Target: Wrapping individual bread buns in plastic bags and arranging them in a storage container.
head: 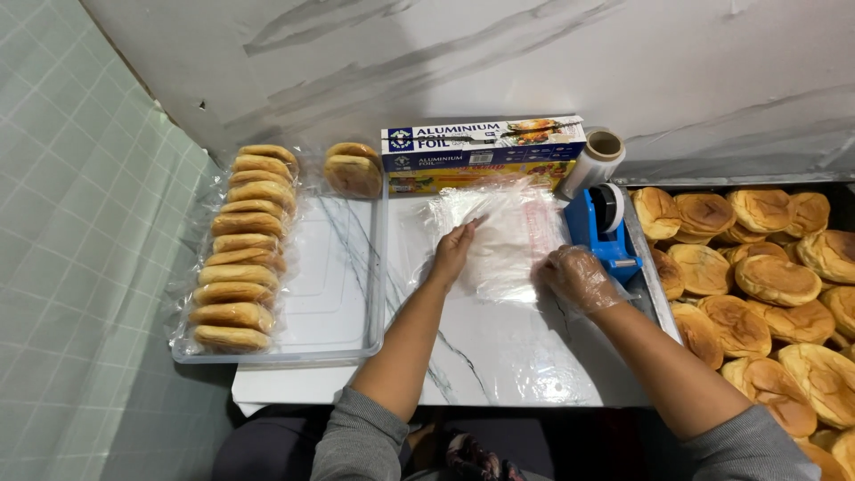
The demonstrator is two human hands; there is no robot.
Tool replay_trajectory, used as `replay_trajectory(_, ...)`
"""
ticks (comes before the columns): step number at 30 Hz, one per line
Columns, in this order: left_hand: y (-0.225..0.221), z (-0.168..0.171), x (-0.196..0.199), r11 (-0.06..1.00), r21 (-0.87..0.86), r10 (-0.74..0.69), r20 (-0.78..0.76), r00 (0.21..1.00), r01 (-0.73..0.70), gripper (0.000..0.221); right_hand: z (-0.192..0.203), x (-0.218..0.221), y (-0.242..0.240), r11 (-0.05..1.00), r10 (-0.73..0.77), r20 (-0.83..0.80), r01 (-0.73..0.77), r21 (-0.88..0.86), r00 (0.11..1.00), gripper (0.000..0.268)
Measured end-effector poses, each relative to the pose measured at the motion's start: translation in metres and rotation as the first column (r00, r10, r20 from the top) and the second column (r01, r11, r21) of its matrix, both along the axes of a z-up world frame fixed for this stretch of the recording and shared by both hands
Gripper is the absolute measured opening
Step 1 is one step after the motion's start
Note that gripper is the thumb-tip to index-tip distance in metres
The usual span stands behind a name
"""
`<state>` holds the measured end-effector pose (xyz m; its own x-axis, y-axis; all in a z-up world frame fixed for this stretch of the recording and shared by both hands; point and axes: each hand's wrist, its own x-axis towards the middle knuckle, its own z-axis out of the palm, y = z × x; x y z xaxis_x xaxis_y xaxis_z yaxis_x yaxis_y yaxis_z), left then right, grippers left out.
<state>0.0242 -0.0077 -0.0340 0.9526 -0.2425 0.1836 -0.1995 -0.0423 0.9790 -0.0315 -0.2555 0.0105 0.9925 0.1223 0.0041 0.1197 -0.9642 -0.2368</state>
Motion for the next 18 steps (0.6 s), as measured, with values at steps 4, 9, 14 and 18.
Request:
replay_trajectory(4, -0.004, 0.008, -0.008, 0.983, -0.152, 0.107, 0.0, 0.994, -0.106, 0.045, -0.011, 0.009, -0.011, 0.946, -0.081, 0.119, 0.039, 0.321, 0.99, 0.029)
replay_trajectory(9, -0.008, 0.016, -0.019, 0.967, 0.245, -0.032, 0.398, 0.917, -0.073, 0.035, 0.031, -0.015, 0.013, 0.349, -0.049, -0.065, 0.078, 0.934, 0.997, 0.071)
replay_trajectory(14, -0.013, 0.036, -0.042, 0.85, 0.515, -0.24, 0.562, 0.791, -0.108, 0.032, 0.022, -0.012, 0.003, 0.031, 0.022, -0.104, 0.103, 0.994, 0.994, 0.077)
replay_trajectory(18, -0.007, 0.049, -0.048, 0.946, 0.321, -0.152, 0.359, 0.921, 0.031, 0.062, 0.031, -0.016, 0.003, 0.103, -0.037, 0.003, 0.001, 0.995, 0.999, 0.062)
